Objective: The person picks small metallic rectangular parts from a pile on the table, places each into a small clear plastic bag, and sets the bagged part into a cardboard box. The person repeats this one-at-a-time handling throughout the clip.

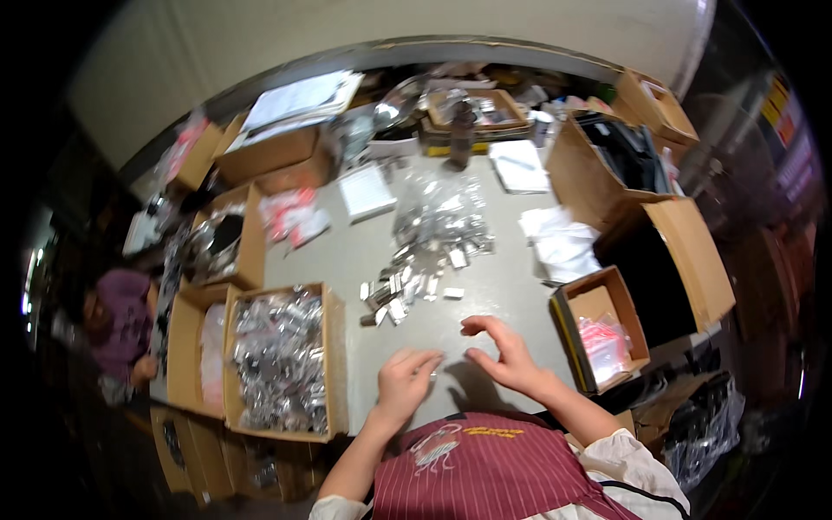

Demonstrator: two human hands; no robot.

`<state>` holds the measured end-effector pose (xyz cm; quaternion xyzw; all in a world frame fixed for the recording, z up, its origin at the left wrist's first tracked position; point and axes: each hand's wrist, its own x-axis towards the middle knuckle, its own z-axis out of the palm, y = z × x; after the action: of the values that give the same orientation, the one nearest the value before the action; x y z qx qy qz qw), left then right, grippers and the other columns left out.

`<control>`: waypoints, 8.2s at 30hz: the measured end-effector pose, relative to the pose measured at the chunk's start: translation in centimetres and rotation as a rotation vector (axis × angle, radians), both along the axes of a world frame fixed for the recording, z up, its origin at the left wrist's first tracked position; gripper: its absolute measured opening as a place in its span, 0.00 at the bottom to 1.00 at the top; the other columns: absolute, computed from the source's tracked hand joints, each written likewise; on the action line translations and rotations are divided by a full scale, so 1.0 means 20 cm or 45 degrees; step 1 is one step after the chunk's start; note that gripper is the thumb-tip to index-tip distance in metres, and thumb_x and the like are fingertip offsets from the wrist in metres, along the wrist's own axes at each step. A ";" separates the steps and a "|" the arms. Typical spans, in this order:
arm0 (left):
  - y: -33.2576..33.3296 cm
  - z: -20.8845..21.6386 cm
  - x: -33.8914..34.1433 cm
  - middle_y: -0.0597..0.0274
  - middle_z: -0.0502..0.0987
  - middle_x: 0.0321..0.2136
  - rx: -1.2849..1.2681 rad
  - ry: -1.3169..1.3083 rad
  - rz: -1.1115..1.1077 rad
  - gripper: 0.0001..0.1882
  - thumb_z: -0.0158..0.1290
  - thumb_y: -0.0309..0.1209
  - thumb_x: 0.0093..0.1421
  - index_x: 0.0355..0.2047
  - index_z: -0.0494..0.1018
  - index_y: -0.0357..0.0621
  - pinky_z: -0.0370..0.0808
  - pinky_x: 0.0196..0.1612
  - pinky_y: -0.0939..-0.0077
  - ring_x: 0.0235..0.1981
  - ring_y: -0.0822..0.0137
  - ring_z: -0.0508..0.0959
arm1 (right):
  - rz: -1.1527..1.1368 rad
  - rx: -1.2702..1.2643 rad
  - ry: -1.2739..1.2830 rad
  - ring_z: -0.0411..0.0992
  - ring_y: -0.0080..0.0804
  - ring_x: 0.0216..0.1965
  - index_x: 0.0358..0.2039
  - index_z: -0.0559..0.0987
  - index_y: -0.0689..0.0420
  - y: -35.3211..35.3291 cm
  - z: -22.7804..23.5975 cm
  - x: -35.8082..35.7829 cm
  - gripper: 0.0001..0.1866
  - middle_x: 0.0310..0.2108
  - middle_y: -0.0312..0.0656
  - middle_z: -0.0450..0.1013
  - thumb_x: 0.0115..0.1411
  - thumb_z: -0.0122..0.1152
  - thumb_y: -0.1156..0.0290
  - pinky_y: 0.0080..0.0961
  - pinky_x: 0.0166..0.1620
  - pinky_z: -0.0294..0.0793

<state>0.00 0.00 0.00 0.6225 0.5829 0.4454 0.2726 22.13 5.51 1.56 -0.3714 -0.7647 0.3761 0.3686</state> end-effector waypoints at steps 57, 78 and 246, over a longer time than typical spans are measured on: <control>0.00 -0.45 -0.10 0.50 0.73 0.33 0.313 0.245 0.055 0.11 0.56 0.19 0.46 0.31 0.69 0.40 0.70 0.47 0.53 0.41 0.43 0.74 | -0.273 -0.110 -0.814 0.72 0.52 0.33 0.31 0.74 0.61 0.29 -0.36 -0.03 0.12 0.31 0.50 0.72 0.60 0.62 0.65 0.42 0.38 0.74; -0.02 -0.02 -0.10 0.51 0.81 0.43 -0.624 -1.061 -0.487 0.09 0.62 0.22 0.60 0.31 0.71 0.40 0.75 0.53 0.72 0.47 0.65 0.80 | 0.430 0.527 -0.128 0.78 0.39 0.34 0.41 0.81 0.59 0.09 -0.04 -0.05 0.16 0.37 0.43 0.77 0.49 0.66 0.80 0.30 0.36 0.77; -0.18 -0.18 -0.01 0.57 0.79 0.27 0.303 -0.159 0.168 0.17 0.65 0.28 0.57 0.45 0.75 0.35 0.77 0.35 0.73 0.30 0.65 0.82 | 0.529 -1.213 0.062 0.80 0.30 0.39 0.49 0.75 0.63 0.30 0.01 -0.28 0.13 0.37 0.41 0.79 0.65 0.59 0.73 0.29 0.43 0.82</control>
<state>-0.24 -3.51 -3.54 0.5819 0.5475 0.5662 0.2026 16.51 11.59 1.71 -0.3295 -0.5577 0.7560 0.0939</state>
